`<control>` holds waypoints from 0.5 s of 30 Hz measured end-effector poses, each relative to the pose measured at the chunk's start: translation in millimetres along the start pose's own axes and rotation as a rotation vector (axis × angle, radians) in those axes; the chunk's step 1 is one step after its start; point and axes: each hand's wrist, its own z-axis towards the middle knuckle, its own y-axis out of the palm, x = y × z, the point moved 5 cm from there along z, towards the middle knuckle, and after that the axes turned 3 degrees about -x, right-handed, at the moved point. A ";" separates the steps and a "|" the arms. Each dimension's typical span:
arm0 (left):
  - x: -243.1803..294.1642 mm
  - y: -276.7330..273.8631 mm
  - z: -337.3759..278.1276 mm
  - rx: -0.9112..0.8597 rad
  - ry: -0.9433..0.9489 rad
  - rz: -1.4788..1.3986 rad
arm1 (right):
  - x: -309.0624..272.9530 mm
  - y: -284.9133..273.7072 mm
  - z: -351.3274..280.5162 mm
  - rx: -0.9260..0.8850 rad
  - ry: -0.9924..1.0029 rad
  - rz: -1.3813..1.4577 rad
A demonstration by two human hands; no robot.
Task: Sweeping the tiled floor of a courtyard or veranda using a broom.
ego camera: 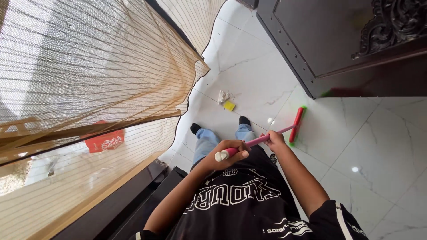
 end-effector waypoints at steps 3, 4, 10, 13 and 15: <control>-11.7 -28.9 -14.1 -0.008 0.072 -0.031 | 19.0 15.7 16.0 0.025 -0.057 -0.018; -16.0 -39.9 -21.1 -0.014 0.070 -0.034 | 26.5 22.9 31.2 0.031 -0.056 -0.015; -36.2 -121.1 -89.5 -0.025 0.021 -0.025 | 109.5 109.6 64.4 0.146 -0.191 -0.103; -35.2 -163.6 -132.8 0.069 -0.168 0.122 | 170.5 164.2 87.5 0.034 -0.183 -0.156; -7.6 -187.3 -157.3 0.116 0.054 0.066 | 202.6 214.6 92.6 -0.063 -0.151 -0.174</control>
